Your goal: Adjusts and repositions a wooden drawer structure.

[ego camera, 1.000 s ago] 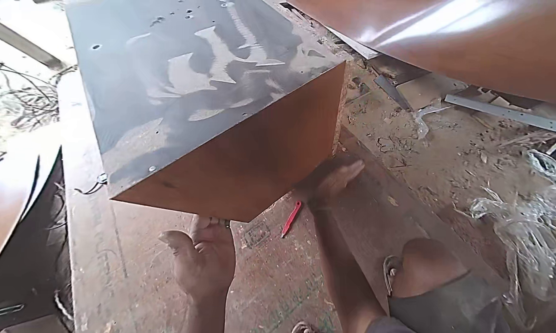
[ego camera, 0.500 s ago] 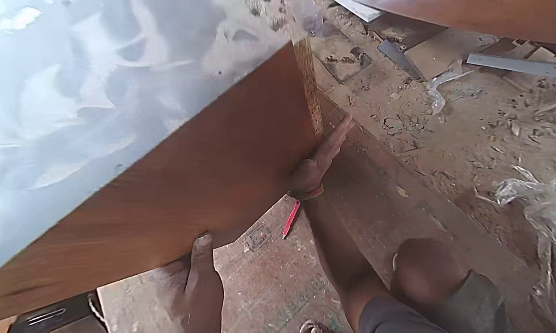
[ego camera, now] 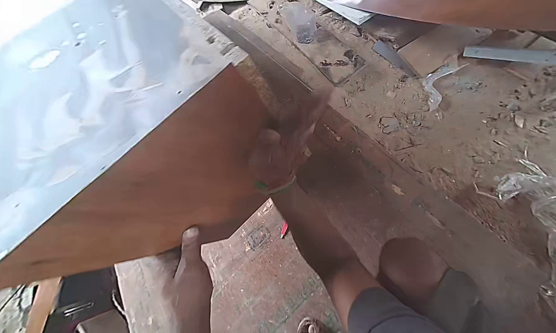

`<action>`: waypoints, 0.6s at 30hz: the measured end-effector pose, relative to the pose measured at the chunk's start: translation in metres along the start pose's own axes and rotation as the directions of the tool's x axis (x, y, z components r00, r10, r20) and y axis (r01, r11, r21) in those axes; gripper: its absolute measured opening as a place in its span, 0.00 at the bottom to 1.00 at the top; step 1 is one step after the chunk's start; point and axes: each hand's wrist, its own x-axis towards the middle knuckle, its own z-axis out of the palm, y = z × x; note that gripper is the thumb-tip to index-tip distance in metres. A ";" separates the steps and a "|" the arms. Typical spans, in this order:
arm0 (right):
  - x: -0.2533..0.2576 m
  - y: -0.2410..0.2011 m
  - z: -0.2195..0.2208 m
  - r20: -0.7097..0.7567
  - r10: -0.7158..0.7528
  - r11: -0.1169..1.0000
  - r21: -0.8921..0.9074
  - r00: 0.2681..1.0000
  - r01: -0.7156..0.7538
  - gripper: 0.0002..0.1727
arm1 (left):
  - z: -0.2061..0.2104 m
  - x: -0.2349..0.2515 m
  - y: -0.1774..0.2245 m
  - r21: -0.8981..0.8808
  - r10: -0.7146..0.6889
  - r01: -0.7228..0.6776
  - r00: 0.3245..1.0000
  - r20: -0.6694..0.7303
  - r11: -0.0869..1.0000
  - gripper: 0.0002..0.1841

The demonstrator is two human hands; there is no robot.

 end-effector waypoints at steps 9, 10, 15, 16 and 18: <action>-0.061 0.106 -0.025 0.040 0.270 0.947 -0.194 0.962 -0.257 0.56 | -0.003 0.006 -0.012 -0.005 0.094 -0.094 0.996 -0.008 0.996 0.32; -0.062 0.112 -0.027 0.061 0.281 0.942 -0.207 0.958 -0.263 0.57 | -0.001 0.003 -0.013 0.021 0.084 -0.084 0.996 -0.019 0.996 0.34; -0.072 0.139 -0.038 0.036 0.444 0.812 -0.438 0.895 -0.385 0.50 | 0.001 0.003 0.003 0.048 -0.003 0.004 1.000 -0.018 0.999 0.32; -0.073 0.145 -0.046 0.020 0.486 0.742 -0.538 0.874 -0.400 0.49 | 0.001 0.000 0.008 0.066 -0.030 0.031 0.999 -0.014 0.997 0.31; -0.067 0.140 -0.058 -0.016 0.567 0.636 -0.627 0.824 -0.450 0.43 | -0.001 0.000 0.011 0.056 -0.065 0.066 0.998 -0.013 0.996 0.28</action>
